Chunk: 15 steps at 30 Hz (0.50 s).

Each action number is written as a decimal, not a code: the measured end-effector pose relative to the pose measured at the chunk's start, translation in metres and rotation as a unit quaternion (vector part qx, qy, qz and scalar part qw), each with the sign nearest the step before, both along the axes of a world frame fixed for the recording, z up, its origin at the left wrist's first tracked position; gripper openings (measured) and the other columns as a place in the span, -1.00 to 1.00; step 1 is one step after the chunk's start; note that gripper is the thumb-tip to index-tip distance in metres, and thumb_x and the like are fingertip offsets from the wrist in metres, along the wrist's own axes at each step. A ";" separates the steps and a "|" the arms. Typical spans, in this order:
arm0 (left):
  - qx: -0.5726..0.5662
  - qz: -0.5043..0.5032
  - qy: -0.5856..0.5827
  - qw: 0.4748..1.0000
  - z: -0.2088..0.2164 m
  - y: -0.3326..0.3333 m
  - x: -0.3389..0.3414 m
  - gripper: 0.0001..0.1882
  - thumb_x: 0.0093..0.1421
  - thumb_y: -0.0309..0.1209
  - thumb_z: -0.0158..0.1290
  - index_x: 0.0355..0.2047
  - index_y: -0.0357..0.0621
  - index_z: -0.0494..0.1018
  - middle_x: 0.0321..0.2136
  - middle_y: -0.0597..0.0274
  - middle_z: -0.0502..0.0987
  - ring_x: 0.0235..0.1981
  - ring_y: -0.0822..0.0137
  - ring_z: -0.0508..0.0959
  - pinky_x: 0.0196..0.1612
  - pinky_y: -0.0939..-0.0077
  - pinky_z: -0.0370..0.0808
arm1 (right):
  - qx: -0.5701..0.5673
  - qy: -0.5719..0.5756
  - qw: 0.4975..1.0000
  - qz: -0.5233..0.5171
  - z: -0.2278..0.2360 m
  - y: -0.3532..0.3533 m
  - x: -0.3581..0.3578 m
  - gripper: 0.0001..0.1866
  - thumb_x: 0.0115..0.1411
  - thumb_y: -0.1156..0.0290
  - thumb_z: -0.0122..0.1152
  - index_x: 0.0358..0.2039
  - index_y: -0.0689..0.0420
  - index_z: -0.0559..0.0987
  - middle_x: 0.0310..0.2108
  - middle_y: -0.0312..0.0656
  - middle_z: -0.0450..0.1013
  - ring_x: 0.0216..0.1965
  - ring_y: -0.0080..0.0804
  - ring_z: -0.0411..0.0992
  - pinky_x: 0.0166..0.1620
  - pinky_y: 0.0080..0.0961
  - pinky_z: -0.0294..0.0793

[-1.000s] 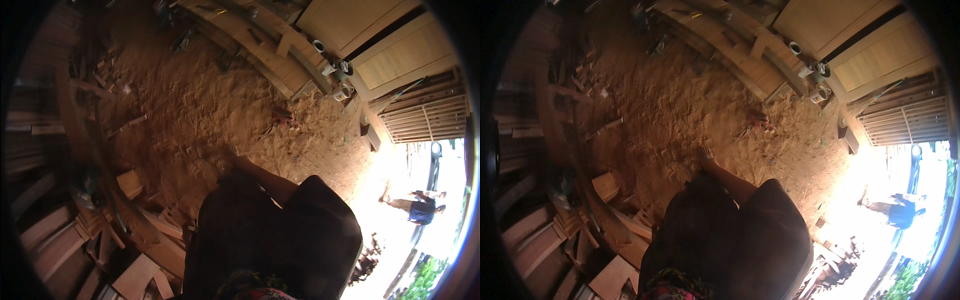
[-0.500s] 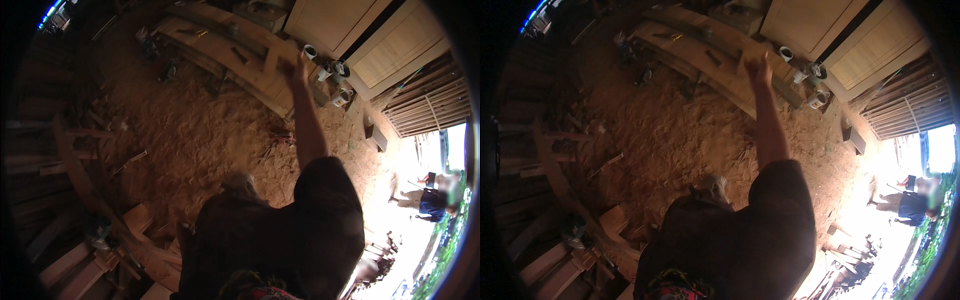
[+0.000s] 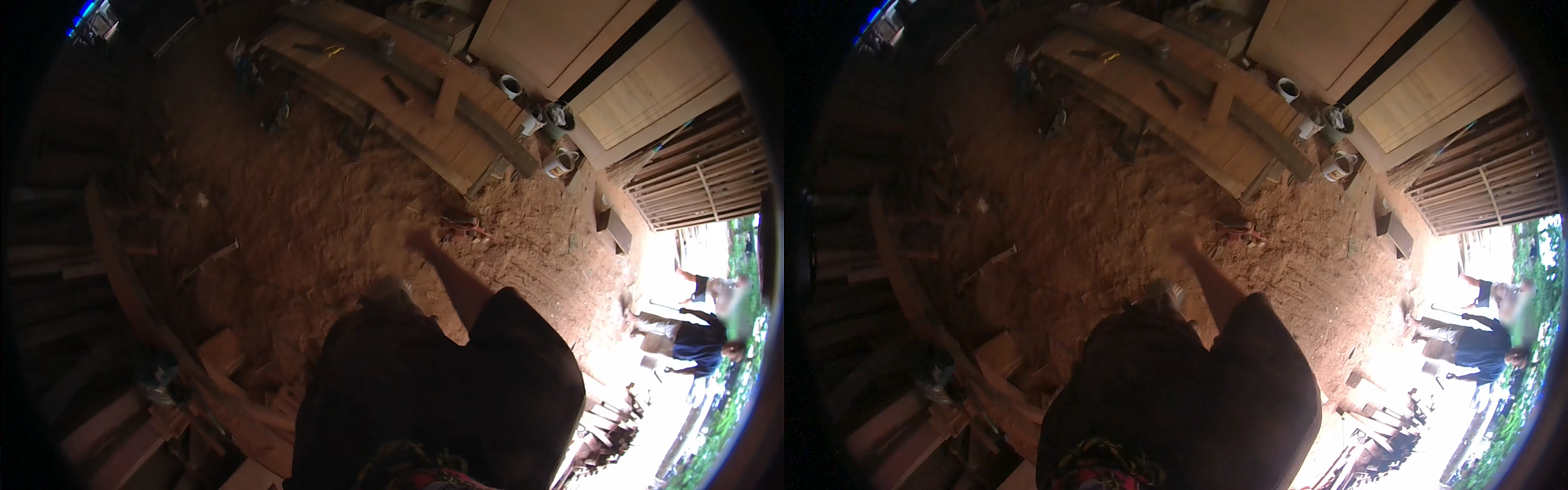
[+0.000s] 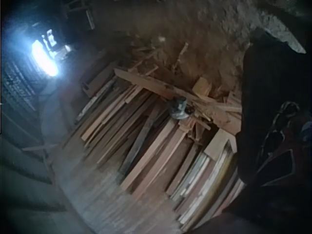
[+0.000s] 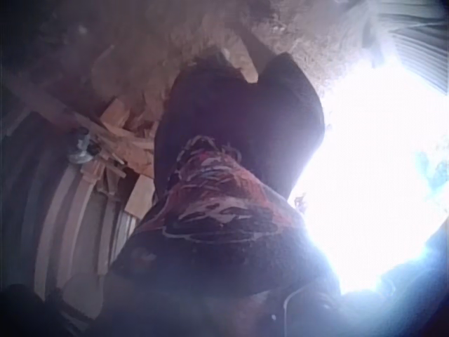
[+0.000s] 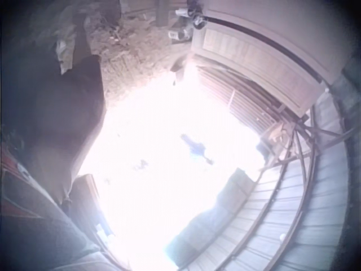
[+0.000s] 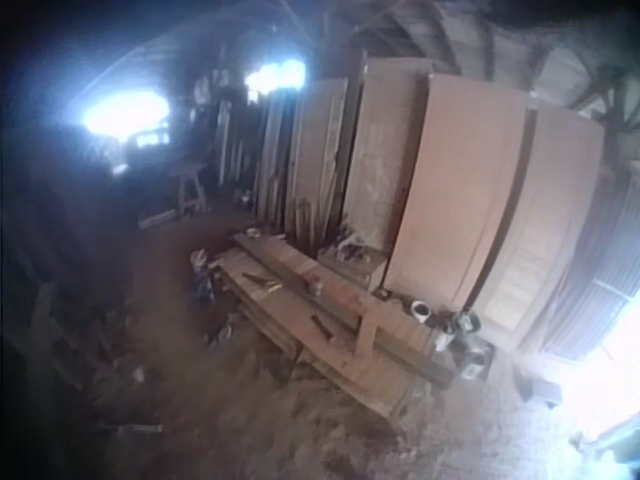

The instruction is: The person uses a circular saw to cut a long wooden plank into smaller pieces. They repeatedly position the plank, cut it, and move the cut pieces aside. The person also uses a pencil to mark the wood before cutting.

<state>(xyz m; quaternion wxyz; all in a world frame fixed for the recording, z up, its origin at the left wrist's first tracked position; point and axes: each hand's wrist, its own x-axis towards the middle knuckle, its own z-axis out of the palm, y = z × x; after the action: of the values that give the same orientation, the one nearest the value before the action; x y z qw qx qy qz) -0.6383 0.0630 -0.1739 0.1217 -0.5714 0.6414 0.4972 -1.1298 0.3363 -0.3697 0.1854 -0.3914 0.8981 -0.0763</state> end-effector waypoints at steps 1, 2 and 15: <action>0.014 -0.003 0.013 1.000 -0.005 0.007 -0.008 -0.55 0.50 -0.25 0.04 0.29 -0.17 0.31 0.02 0.03 0.51 0.01 0.21 0.59 -0.02 0.26 0.59 | 0.060 -0.055 0.996 0.040 -0.024 0.017 0.039 -0.68 0.34 0.03 0.25 -0.11 -0.05 0.73 -0.09 -0.13 0.61 -0.06 -0.20 0.57 0.05 -0.02 0.53; -0.014 0.009 -0.001 1.000 0.006 -0.014 0.010 -0.56 0.50 -0.25 0.04 0.28 -0.17 0.32 0.02 0.03 0.52 0.00 0.21 0.59 -0.02 0.26 0.59 | 0.003 -0.136 0.990 -0.018 -0.029 -0.023 0.104 -0.62 0.33 -0.01 0.25 -0.04 -0.02 0.72 -0.05 -0.06 0.62 -0.04 -0.19 0.59 0.05 -0.03 0.54; 0.036 0.070 0.064 0.995 -0.023 -0.028 0.077 -0.63 0.49 -0.23 0.07 0.18 -0.17 0.40 -0.08 0.08 0.55 -0.09 0.19 0.62 -0.12 0.28 0.59 | 0.107 -0.059 0.990 0.075 0.071 -0.061 0.139 -0.77 0.08 0.07 0.37 -0.47 -0.07 0.72 -0.44 -0.21 0.64 -0.38 -0.24 0.62 -0.37 -0.22 0.53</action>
<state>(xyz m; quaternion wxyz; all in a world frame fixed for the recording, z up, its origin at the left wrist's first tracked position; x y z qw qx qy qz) -0.5609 0.0351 -0.1966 0.0657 -0.5770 0.5881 0.5629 -0.9905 0.2758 -0.2983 0.2845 -0.4305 0.8565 0.0118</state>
